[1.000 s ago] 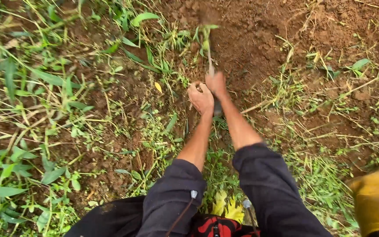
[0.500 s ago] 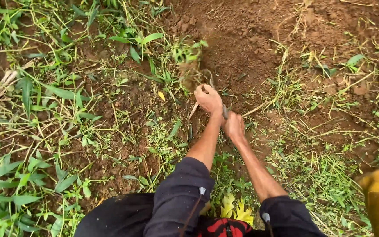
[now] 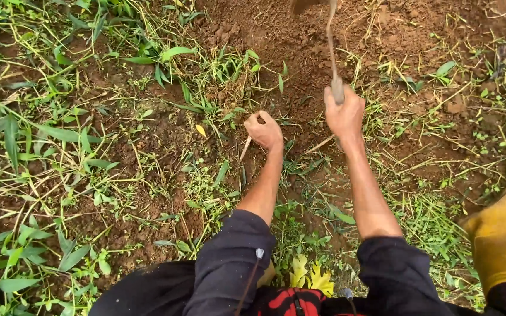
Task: The person uses a small hand hoe to break up and loosen soil around the base of a small tree. They repeatedly strike the ground and use their hands to clear debris and smooth the area.
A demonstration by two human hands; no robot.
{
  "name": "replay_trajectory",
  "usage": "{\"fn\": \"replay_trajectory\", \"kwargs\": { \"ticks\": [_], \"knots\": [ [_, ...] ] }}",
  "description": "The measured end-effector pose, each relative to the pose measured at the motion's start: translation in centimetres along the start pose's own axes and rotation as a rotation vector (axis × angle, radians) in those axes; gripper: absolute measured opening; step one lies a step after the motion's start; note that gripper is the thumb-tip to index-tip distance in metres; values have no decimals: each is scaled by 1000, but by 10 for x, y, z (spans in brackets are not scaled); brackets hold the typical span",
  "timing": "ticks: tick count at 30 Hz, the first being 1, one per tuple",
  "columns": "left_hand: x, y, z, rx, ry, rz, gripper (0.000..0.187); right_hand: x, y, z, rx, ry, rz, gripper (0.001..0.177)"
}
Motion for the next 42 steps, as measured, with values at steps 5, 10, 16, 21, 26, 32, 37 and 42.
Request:
{"fn": "replay_trajectory", "kwargs": {
  "ticks": [5, 10, 16, 21, 26, 32, 37, 42],
  "knots": [
    [7, -9, 2, -51, -131, 105, 20, 96, 88, -19, 480, 295, 74, 27],
    [33, -13, 2, 2, -210, 214, 35, 79, 205, -88, 355, 587, 363, 31],
    [66, 13, -47, 127, -145, 439, 37, 15, 187, -115, 297, 673, 406, 27],
    [81, 36, -128, 89, 409, 345, 41, -93, 164, -187, 230, 647, 503, 42],
    [37, 73, -192, -33, 497, 418, 42, -175, 124, -214, 160, 633, 184, 37],
    [-60, 129, -263, 103, 339, 715, 81, -232, 41, -238, 74, 498, -312, 30],
    [-50, 221, -263, 238, 663, 600, 57, -159, -27, -203, 238, 453, -480, 26],
    [-25, 279, -227, 249, 990, 813, 20, -47, -71, -163, 525, 582, -352, 25]
  ]
}}
Point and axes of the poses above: each hand's wrist, its own x-axis towards the middle knuckle, its own y-axis out of the palm, z = x × y, the point moved 6 cm from there along x, towards the middle knuckle, and after that the axes turned 5 degrees about z, right-handed, at the moved point
